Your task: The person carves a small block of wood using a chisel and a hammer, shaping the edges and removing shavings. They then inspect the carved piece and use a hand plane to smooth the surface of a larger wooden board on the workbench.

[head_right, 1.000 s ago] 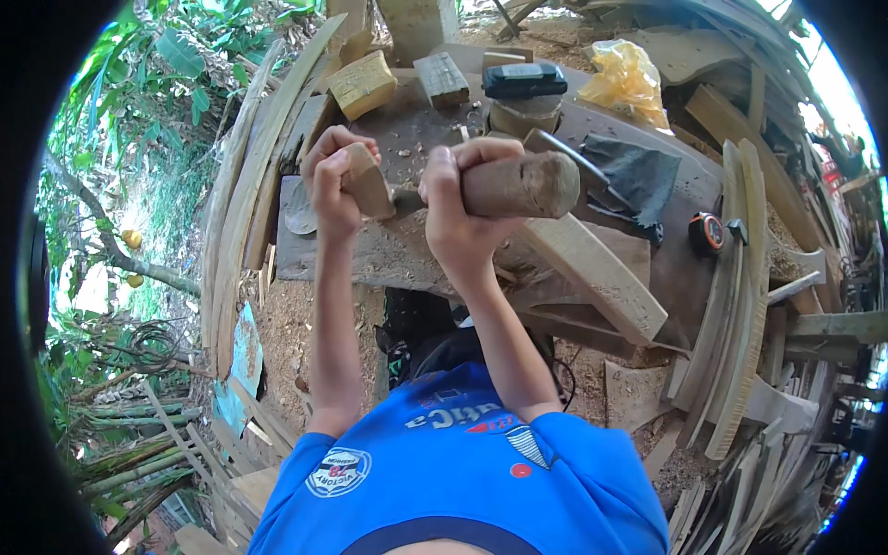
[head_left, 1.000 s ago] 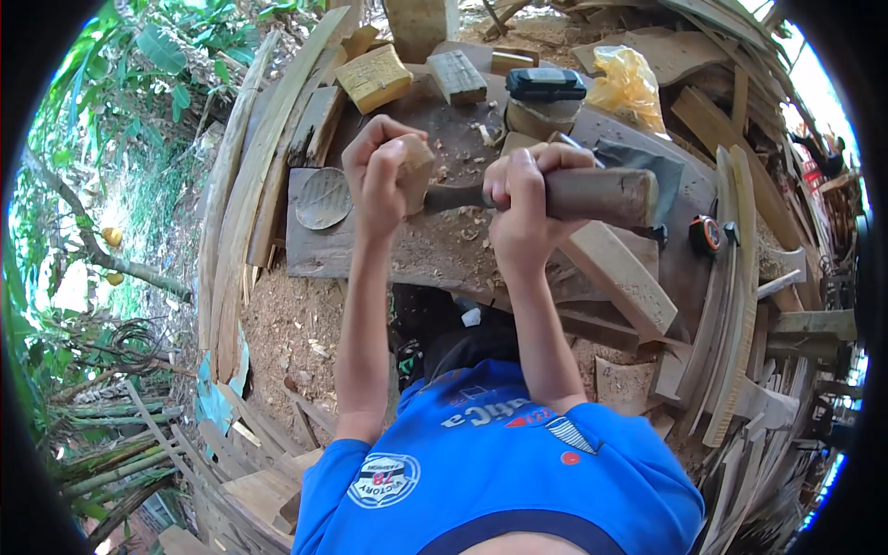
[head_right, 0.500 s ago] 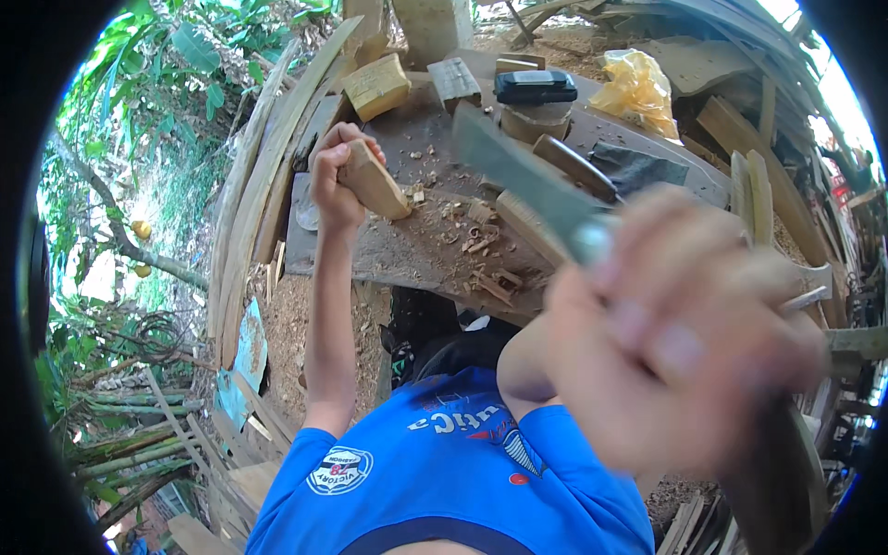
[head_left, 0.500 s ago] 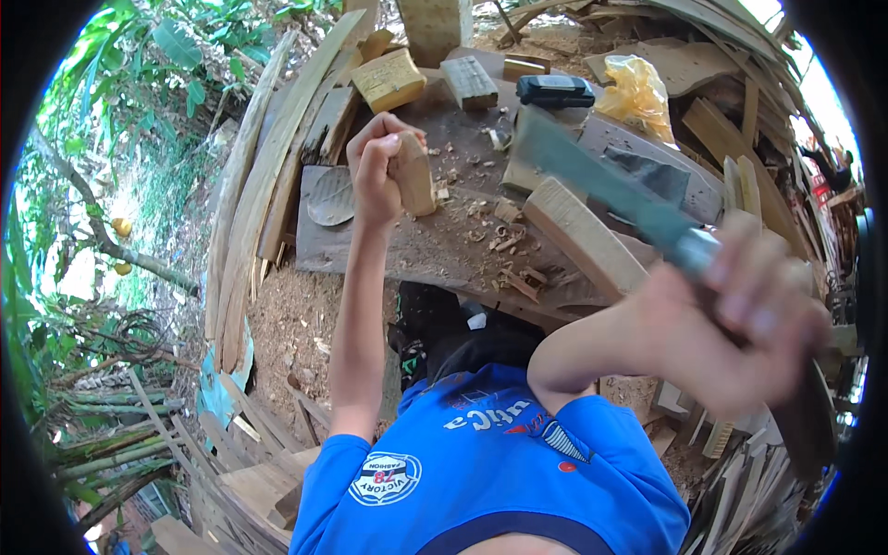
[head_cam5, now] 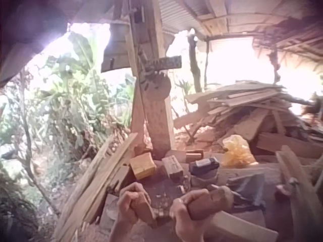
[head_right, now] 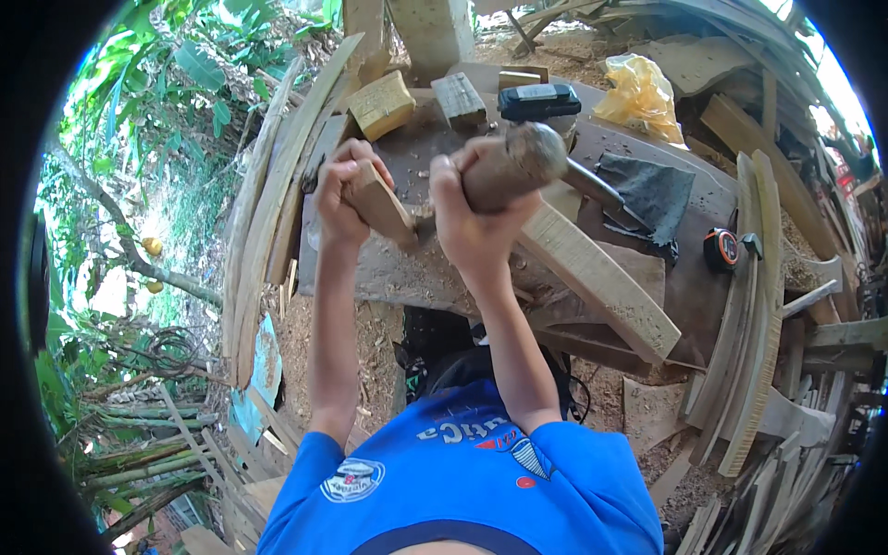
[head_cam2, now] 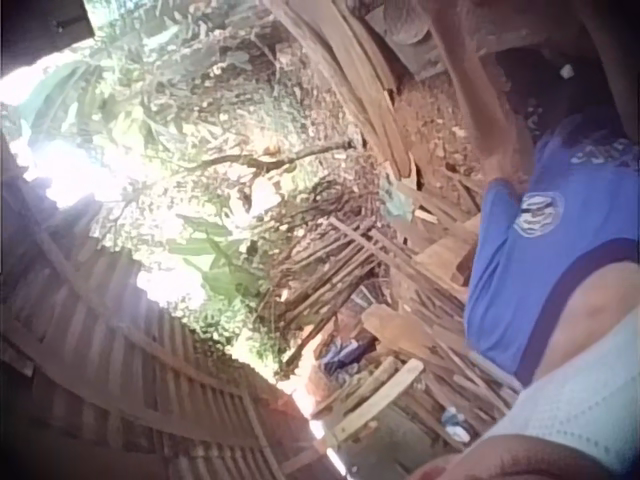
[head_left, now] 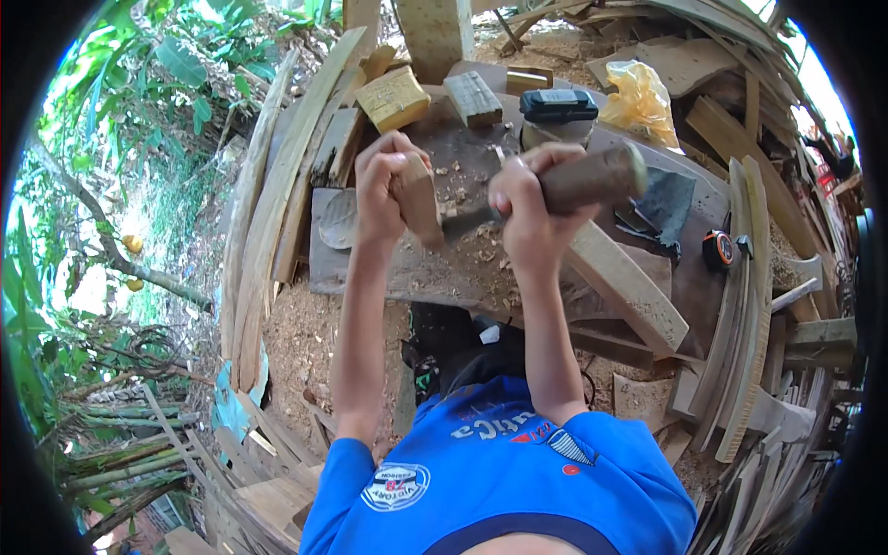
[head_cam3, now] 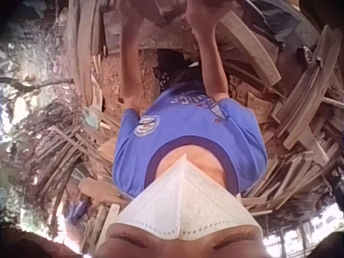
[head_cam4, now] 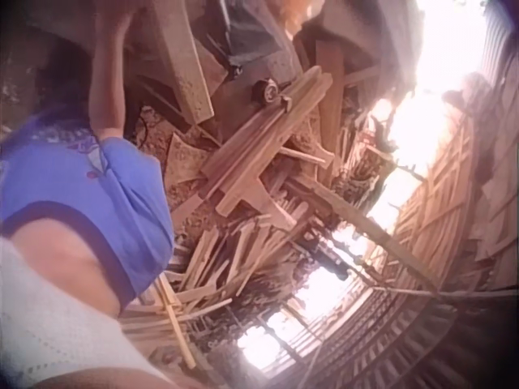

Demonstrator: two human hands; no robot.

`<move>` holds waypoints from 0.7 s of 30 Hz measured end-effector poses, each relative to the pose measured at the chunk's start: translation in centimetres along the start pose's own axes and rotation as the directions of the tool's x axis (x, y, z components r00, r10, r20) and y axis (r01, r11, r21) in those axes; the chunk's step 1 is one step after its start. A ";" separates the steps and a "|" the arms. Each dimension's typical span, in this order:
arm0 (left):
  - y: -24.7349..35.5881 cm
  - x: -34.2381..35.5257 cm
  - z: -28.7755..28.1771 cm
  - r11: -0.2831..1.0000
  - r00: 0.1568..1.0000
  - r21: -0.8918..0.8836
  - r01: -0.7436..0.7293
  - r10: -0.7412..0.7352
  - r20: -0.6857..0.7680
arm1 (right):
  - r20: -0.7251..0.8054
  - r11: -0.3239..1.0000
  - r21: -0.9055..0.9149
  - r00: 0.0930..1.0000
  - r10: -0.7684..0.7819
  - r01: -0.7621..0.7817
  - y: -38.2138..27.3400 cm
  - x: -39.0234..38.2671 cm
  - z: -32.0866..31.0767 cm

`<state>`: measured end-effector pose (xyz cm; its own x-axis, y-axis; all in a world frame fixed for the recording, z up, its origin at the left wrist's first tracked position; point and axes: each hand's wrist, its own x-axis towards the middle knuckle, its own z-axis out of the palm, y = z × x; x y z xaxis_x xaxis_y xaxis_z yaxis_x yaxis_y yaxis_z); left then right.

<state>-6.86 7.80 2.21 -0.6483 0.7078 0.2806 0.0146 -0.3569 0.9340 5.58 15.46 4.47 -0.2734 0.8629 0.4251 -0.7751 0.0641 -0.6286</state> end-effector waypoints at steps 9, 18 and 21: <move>0.1 -2.9 4.8 0.998 0.999 0.044 0.043 -0.041 -0.026 | 0.016 0.987 -0.095 0.992 -0.128 0.129 -5.2 -1.5 -2.4; -1.1 -3.8 3.4 0.997 0.989 0.039 -0.059 0.064 -0.132 | 0.114 0.957 0.103 0.953 -0.281 0.270 -11.3 -1.4 -2.4; -0.5 -3.3 4.8 0.999 0.993 0.046 -0.013 0.018 -0.113 | 0.013 0.996 -0.034 0.996 -0.085 0.085 -4.6 -1.7 -0.7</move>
<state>-1.11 8.54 1.91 -0.7298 0.6278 0.2709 0.0583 -0.3376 0.9395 10.01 14.06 6.20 -0.2141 0.8476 0.4855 -0.7755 0.1547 -0.6121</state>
